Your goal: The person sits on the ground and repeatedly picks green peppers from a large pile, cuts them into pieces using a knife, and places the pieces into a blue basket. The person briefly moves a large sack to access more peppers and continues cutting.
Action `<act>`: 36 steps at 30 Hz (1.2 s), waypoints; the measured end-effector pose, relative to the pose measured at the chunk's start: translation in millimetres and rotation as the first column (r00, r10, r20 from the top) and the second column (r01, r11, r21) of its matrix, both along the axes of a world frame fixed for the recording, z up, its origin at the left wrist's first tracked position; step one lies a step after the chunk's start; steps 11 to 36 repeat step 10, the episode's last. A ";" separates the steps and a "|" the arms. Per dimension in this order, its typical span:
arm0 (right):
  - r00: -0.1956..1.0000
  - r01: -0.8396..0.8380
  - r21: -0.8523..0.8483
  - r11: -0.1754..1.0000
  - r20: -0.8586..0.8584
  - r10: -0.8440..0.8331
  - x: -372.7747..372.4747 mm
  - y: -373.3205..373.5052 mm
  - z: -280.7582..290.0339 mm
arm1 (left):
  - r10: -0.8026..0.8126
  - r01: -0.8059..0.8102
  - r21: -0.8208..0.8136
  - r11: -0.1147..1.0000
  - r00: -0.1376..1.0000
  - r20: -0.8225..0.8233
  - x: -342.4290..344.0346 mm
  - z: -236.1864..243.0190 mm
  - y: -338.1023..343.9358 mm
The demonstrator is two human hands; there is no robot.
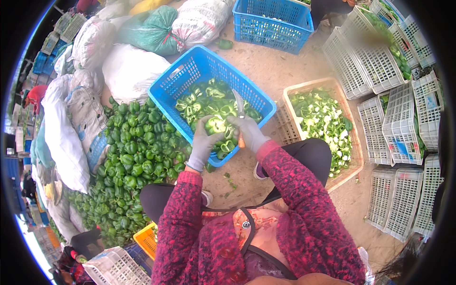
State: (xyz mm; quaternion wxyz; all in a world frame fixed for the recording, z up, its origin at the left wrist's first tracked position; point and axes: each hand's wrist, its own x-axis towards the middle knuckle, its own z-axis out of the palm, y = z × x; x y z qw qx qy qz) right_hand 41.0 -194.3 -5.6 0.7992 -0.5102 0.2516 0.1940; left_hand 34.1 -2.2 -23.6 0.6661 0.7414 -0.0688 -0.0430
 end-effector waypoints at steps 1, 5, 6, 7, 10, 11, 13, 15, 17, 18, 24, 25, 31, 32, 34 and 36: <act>0.993 0.012 -0.058 0.998 0.116 -0.005 7.4 2.3 -5.3 | -0.082 0.047 -0.232 0.972 0.987 -0.141 -4.4 3.0 -1.5; 0.988 -0.016 -0.294 0.956 0.144 0.061 35.0 1.0 -3.4 | -0.377 0.037 -0.671 0.740 0.850 -0.368 -12.9 25.9 8.6; 0.986 -0.032 -0.341 0.940 0.140 0.085 39.4 -2.3 1.3 | -0.306 0.016 -0.628 0.778 0.882 -0.358 -13.8 30.7 5.0; 0.985 -0.048 -0.390 0.920 0.137 0.109 43.6 -6.6 5.7 | -0.236 -0.009 -0.585 0.811 0.910 -0.340 -12.1 34.6 2.6; 0.923 -0.345 -0.343 0.874 0.043 0.381 43.7 -19.7 9.8 | -0.060 0.072 0.183 0.981 0.996 -0.068 3.6 39.0 7.5; 0.923 -0.345 -0.343 0.874 0.043 0.381 43.7 -19.7 9.8 | -0.060 0.072 0.183 0.981 0.996 -0.068 3.6 39.0 7.5; 0.923 -0.345 -0.343 0.874 0.043 0.381 43.7 -19.7 9.8 | -0.060 0.072 0.183 0.981 0.996 -0.068 3.6 39.0 7.5; 0.923 -0.345 -0.343 0.874 0.043 0.381 43.7 -19.7 9.8 | -0.060 0.072 0.183 0.981 0.996 -0.068 3.6 39.0 7.5; 0.923 -0.345 -0.343 0.874 0.043 0.381 43.7 -19.7 9.8 | -0.060 0.072 0.183 0.981 0.996 -0.068 3.6 39.0 7.5; 0.923 -0.345 -0.343 0.874 0.043 0.381 43.7 -19.7 9.8 | -0.060 0.072 0.183 0.981 0.996 -0.068 3.6 39.0 7.5; 0.923 -0.345 -0.343 0.874 0.043 0.381 43.7 -19.7 9.8 | -0.060 0.072 0.183 0.981 0.996 -0.068 3.6 39.0 7.5; 0.923 -0.345 -0.343 0.874 0.043 0.381 43.7 -19.7 9.8 | -0.060 0.072 0.183 0.981 0.996 -0.068 3.6 39.0 7.5; 0.923 -0.345 -0.343 0.874 0.043 0.381 43.7 -19.7 9.8 | -0.060 0.072 0.183 0.981 0.996 -0.068 3.6 39.0 7.5; 0.923 -0.345 -0.343 0.874 0.043 0.381 43.7 -19.7 9.8 | -0.060 0.072 0.183 0.981 0.996 -0.068 3.6 39.0 7.5; 0.923 -0.345 -0.343 0.874 0.043 0.381 43.7 -19.7 9.8 | -0.060 0.072 0.183 0.981 0.996 -0.068 3.6 39.0 7.5; 0.923 -0.345 -0.343 0.874 0.043 0.381 43.7 -19.7 9.8 | -0.060 0.072 0.183 0.981 0.996 -0.068 3.6 39.0 7.5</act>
